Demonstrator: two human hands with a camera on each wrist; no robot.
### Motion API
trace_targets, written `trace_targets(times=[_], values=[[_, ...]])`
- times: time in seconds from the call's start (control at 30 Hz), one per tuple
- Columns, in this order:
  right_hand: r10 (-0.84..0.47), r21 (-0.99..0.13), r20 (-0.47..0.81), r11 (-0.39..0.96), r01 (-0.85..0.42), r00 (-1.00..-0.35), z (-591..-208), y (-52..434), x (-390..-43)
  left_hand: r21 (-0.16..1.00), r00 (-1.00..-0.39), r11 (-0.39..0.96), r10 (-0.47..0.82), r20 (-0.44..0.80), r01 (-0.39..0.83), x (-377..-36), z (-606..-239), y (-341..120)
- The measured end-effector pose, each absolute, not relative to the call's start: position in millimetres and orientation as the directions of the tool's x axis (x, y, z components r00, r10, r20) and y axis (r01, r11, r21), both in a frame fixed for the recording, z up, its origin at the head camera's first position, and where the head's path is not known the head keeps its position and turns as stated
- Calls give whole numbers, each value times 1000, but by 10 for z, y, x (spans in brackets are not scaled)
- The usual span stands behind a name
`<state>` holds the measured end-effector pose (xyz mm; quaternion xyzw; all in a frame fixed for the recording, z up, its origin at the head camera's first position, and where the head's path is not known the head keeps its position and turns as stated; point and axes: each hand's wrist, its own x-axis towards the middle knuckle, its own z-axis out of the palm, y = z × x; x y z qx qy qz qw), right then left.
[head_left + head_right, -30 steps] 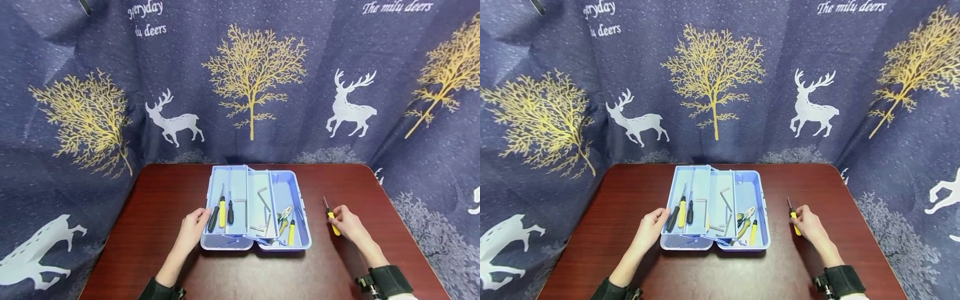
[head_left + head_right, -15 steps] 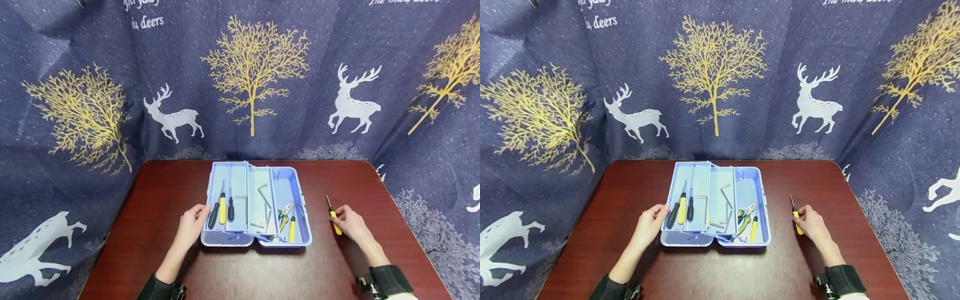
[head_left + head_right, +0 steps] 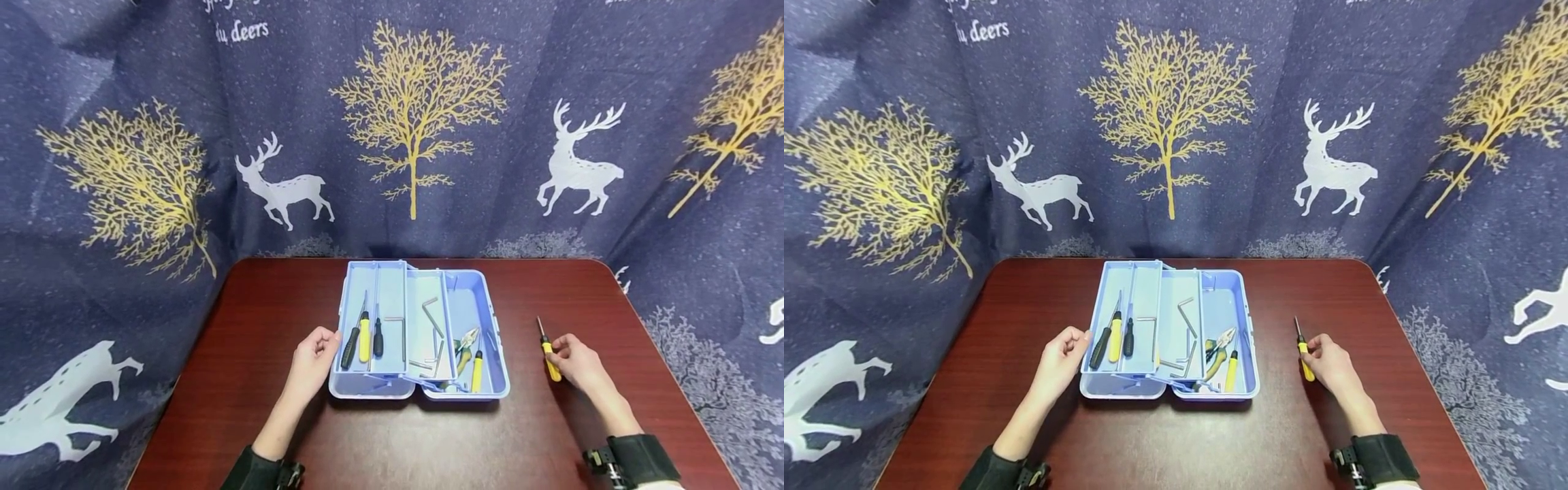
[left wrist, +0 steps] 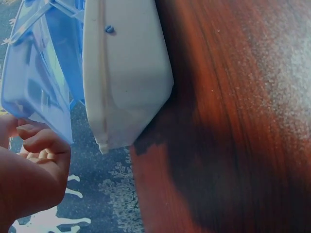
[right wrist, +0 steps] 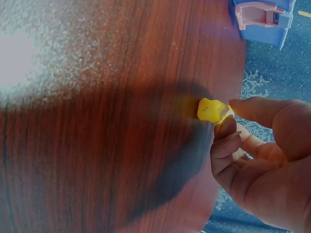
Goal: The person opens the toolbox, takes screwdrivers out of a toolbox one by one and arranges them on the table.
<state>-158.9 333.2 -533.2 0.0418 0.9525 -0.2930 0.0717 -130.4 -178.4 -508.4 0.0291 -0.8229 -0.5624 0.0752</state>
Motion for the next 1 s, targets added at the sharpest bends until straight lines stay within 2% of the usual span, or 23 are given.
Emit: trace_targets(times=[0.23,0.5,0.83,1.0], values=[[33,-527,-157,843,112,-987,-5291,3326,-1541,935,-991,352,-103,89,47,-1300,-5064,-1784],[-12,-515,-83,857,32,-996,-5011,3090,-1512,933,-992,357,-95,84,45,-1302,-5043,-1802],[-102,-542,91,830,-135,-991,-4536,2403,-1583,923,-993,383,-87,74,35,-1297,-5036,-1791],[-217,-564,133,786,-254,-967,-4258,1964,-1676,921,-995,389,-80,66,30,-1297,-5019,-1798]])
